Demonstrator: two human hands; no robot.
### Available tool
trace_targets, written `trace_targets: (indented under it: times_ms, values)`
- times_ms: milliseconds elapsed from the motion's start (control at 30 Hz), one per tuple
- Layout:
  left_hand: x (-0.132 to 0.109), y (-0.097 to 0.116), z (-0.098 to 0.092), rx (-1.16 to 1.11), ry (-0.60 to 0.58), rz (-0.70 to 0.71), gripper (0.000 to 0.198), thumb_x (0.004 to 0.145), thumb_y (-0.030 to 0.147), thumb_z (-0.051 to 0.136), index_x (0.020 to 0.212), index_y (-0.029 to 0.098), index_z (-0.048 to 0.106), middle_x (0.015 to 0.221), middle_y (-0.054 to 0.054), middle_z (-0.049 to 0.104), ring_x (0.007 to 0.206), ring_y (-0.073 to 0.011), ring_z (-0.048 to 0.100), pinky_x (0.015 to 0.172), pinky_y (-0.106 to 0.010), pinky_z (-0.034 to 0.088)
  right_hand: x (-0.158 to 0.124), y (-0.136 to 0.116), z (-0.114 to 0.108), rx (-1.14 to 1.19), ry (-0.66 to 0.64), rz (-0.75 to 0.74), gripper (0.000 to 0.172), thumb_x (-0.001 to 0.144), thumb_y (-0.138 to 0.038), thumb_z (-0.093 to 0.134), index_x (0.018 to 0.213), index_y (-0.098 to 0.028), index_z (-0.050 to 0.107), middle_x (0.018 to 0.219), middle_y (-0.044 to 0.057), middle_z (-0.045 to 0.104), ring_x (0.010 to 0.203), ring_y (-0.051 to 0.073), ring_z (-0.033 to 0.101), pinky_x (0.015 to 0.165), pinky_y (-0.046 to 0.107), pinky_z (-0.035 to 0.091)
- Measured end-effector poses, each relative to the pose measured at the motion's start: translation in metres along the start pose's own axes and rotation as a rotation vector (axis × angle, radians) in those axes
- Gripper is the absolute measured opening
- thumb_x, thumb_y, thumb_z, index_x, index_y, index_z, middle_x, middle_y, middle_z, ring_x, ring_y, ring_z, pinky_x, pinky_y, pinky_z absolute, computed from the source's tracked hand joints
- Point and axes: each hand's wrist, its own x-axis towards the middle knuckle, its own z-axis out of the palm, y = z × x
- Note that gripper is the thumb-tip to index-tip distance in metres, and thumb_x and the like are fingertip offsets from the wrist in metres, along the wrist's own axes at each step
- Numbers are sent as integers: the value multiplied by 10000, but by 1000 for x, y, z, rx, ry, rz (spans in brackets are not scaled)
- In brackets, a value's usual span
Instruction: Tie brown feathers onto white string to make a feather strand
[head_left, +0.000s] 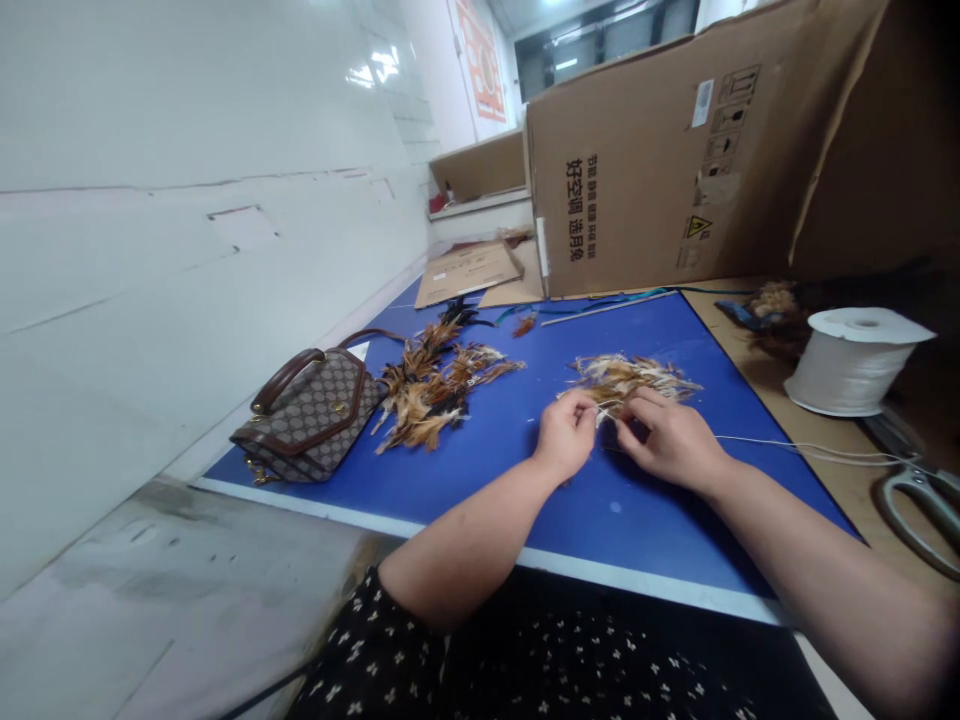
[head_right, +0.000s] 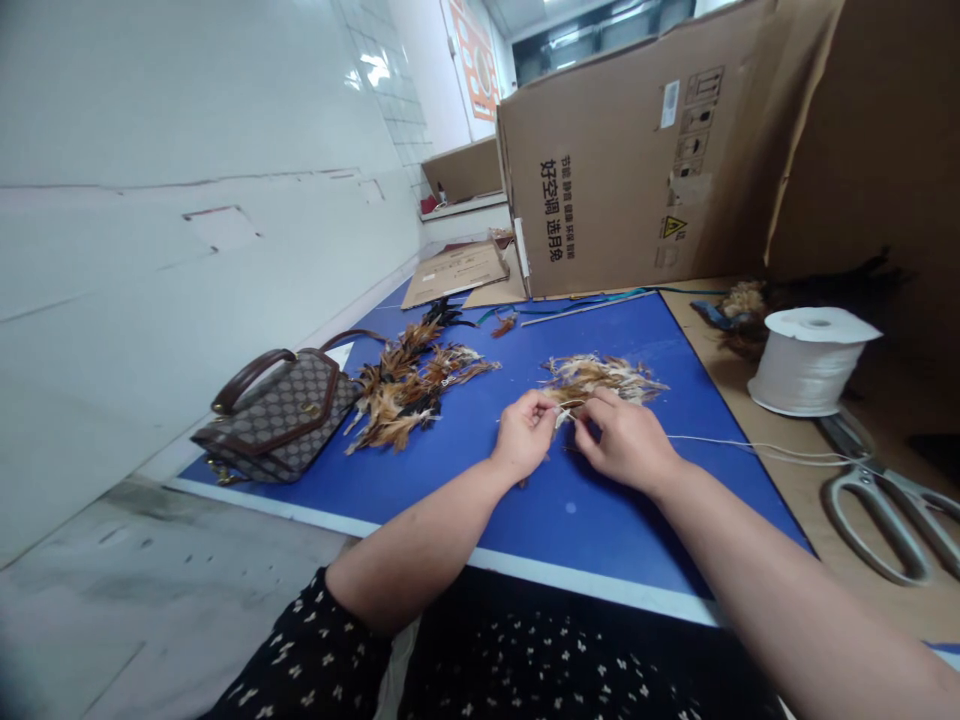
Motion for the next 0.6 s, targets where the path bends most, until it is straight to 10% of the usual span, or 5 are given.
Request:
trace_targets:
  times_ms: [600]
  values:
    - [0, 7, 3, 10, 81, -73, 195, 818, 172, 756, 811, 212, 566, 605, 77, 542, 541, -96, 460, 570, -215, 351, 2, -1, 13, 497, 85, 217, 268, 997, -438, 680, 845, -245, 573, 915, 80, 766, 678, 193, 658, 620, 322, 529]
